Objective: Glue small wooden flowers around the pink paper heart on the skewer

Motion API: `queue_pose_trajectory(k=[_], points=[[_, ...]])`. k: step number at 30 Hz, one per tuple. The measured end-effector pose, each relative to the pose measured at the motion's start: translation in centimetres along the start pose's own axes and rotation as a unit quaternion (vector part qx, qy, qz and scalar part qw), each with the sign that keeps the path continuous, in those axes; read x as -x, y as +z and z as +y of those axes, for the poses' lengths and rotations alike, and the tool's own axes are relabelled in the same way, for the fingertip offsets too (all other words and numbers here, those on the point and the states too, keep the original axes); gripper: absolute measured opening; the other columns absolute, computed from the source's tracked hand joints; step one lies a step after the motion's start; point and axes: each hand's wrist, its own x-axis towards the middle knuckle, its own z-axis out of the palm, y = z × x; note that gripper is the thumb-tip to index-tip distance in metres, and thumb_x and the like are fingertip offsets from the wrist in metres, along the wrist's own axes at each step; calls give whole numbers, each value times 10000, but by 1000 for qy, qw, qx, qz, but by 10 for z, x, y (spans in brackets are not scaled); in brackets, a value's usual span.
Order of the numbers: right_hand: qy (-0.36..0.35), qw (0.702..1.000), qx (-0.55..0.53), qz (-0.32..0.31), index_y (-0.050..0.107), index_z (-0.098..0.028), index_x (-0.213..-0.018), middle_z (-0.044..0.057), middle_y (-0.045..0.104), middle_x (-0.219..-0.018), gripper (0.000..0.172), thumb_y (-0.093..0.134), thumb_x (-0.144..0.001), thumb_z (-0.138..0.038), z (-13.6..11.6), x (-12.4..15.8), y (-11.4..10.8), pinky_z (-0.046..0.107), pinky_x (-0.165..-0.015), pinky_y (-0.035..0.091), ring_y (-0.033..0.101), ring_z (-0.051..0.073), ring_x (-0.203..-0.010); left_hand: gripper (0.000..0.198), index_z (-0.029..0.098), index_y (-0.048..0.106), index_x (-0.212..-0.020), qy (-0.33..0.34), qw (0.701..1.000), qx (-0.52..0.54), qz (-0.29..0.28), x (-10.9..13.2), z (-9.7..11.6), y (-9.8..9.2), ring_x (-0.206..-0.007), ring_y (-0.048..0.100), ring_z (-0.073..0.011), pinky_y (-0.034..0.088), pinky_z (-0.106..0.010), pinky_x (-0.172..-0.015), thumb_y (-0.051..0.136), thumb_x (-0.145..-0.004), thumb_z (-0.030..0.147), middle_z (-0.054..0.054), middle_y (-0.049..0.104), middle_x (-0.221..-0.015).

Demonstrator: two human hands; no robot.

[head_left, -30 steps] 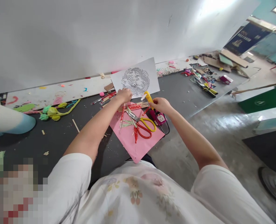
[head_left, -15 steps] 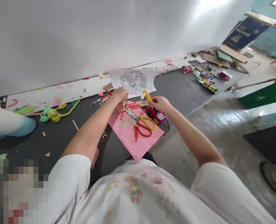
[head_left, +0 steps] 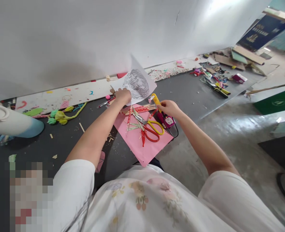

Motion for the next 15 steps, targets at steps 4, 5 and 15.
queue_pose_trajectory(k=[4,5,15], points=[[-2,1000,-5,-1,682,-173,-793,30,651,-681,367,497,-889,-474,1,-1,2,273,-586,315,535,140,-621,469,141,588,-1336,-26,1000,9,-14,-1,-3,0,-1285,502,-358,442,-469,-1032,409,-916,248,-201,579,-1372],[-3,1000,-5,-1,682,-172,-786,29,649,-675,371,496,-887,-477,1,-1,2,273,-585,316,537,141,-621,468,142,588,-1337,-28,999,10,-17,0,-4,0,-1288,499,-357,442,-470,-1034,414,-915,251,-199,580,-1374],[-11,1000,-3,2,689,-173,-793,34,654,-696,398,512,-870,-522,3,-3,5,279,-591,329,537,146,-633,443,162,605,-1314,-22,999,16,-26,0,-3,0,-1332,456,-334,410,-458,-1075,378,-945,255,-163,564,-1401]])
